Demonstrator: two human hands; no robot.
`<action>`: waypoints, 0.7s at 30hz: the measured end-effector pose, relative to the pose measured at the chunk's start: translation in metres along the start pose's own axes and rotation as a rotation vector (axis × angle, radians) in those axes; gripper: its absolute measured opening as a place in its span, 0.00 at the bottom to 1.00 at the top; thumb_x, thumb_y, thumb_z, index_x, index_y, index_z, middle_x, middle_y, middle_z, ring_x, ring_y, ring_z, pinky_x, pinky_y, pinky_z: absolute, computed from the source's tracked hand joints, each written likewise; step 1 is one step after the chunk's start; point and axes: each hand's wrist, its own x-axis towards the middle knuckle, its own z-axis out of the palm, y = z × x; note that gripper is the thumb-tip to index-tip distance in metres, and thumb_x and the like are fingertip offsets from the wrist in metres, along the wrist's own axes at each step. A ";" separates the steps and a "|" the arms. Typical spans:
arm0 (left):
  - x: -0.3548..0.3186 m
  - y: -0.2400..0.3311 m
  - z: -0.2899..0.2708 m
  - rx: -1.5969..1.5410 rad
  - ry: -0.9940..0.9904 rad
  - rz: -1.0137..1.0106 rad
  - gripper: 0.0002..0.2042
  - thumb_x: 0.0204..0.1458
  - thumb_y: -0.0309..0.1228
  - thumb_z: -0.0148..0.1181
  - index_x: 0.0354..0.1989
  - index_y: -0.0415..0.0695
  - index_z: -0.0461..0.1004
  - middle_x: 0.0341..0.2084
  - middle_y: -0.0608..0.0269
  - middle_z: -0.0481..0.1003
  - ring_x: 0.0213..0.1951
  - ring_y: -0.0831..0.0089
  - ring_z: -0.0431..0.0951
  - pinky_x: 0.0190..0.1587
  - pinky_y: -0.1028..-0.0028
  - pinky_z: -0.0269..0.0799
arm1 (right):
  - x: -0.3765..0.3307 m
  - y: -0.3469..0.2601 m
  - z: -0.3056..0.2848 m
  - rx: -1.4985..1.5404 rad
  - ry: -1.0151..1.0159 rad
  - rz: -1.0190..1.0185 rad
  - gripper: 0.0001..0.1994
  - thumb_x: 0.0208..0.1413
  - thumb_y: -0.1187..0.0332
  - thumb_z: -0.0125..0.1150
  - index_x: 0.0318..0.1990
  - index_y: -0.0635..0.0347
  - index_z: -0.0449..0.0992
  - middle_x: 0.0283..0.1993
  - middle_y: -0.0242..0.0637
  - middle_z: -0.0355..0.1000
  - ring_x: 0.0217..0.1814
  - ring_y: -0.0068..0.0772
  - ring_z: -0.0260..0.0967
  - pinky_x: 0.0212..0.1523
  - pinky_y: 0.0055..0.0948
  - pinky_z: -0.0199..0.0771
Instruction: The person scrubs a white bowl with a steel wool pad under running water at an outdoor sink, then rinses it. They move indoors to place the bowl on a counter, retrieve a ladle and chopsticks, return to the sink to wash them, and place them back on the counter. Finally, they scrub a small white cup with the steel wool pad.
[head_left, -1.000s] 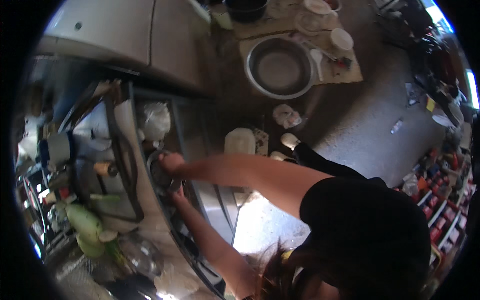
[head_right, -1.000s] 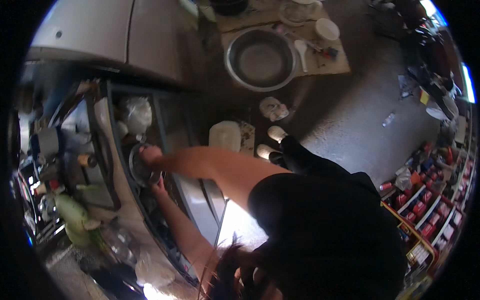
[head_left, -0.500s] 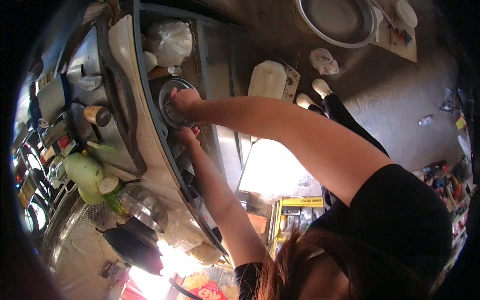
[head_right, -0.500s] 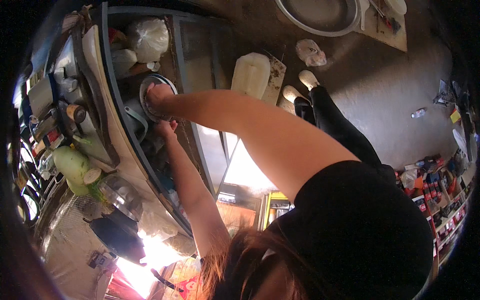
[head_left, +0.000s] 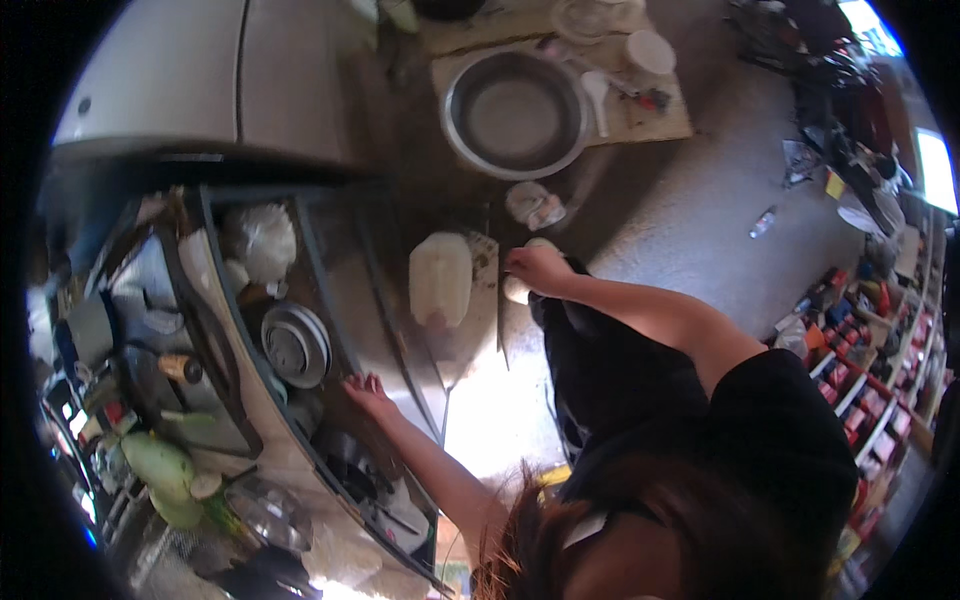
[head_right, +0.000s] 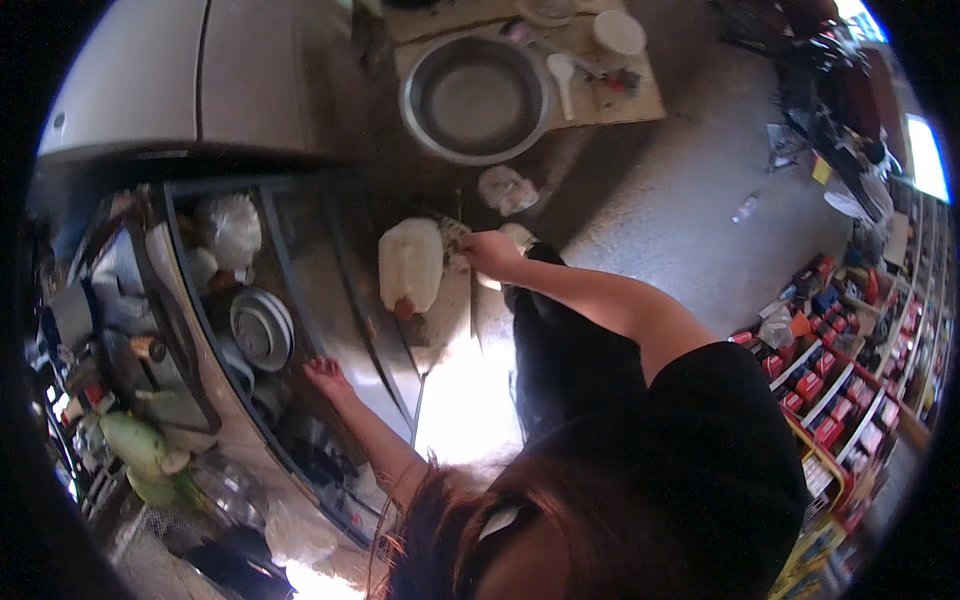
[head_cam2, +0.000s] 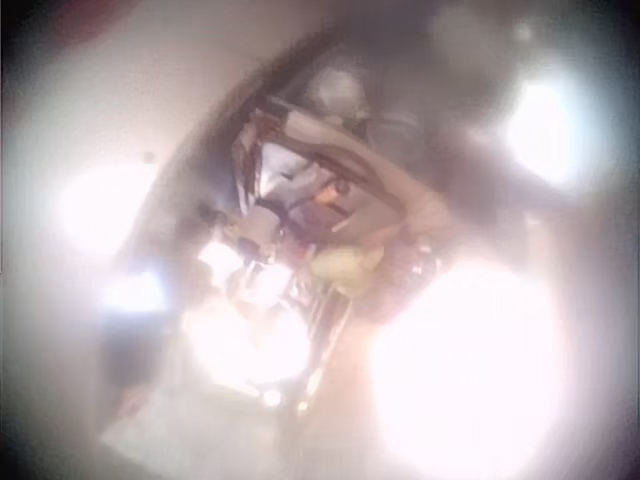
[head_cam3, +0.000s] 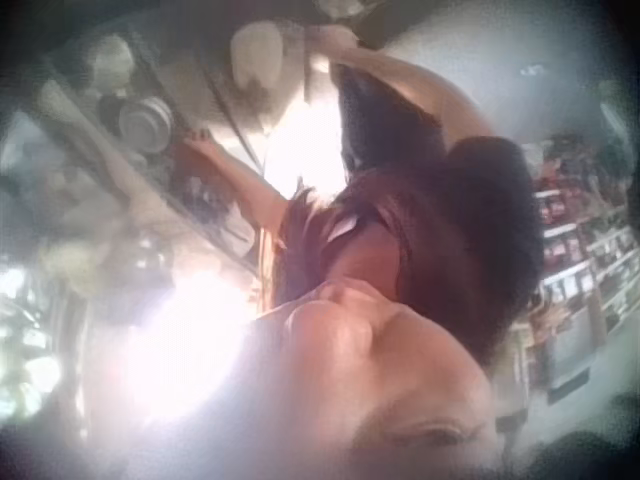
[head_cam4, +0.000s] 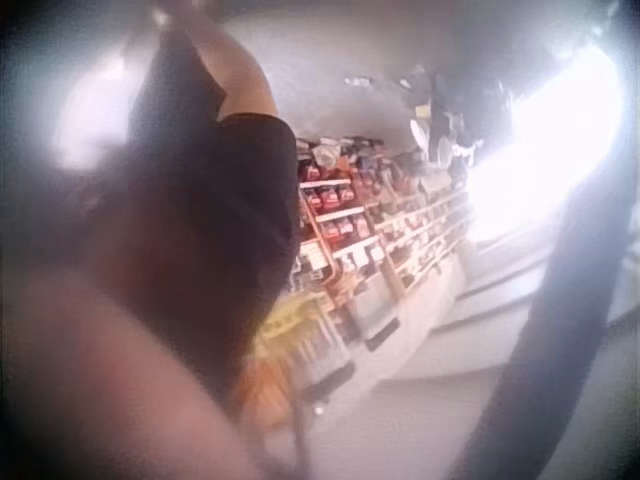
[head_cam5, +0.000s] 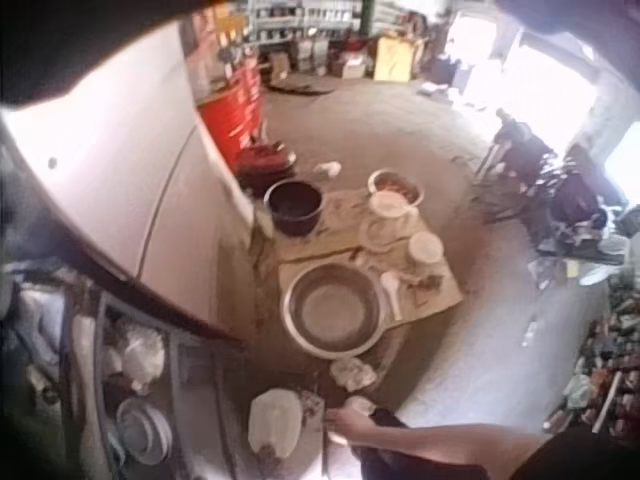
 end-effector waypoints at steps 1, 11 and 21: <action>-0.003 -0.016 -0.008 0.001 -0.063 -0.017 0.13 0.51 0.39 0.52 0.39 0.46 0.65 0.35 0.65 0.68 0.33 0.68 0.68 0.36 0.69 0.68 | -0.010 0.024 -0.022 0.068 0.028 0.077 0.09 0.47 0.64 0.54 0.34 0.54 0.76 0.34 0.43 0.74 0.39 0.48 0.70 0.39 0.42 0.69; -0.108 -0.139 -0.020 0.669 -0.517 -0.142 0.12 0.50 0.33 0.54 0.40 0.43 0.66 0.31 0.59 0.68 0.32 0.66 0.72 0.34 0.69 0.73 | -0.059 0.179 -0.165 0.015 0.477 0.513 0.10 0.42 0.60 0.60 0.29 0.56 0.78 0.29 0.41 0.75 0.34 0.43 0.73 0.35 0.37 0.72; -0.204 -0.183 0.031 0.589 -0.322 -0.219 0.13 0.49 0.30 0.53 0.44 0.40 0.67 0.38 0.58 0.69 0.40 0.62 0.73 0.40 0.67 0.72 | 0.110 0.277 -0.202 0.056 0.275 0.550 0.17 0.41 0.58 0.65 0.37 0.57 0.75 0.37 0.43 0.74 0.42 0.44 0.71 0.42 0.37 0.70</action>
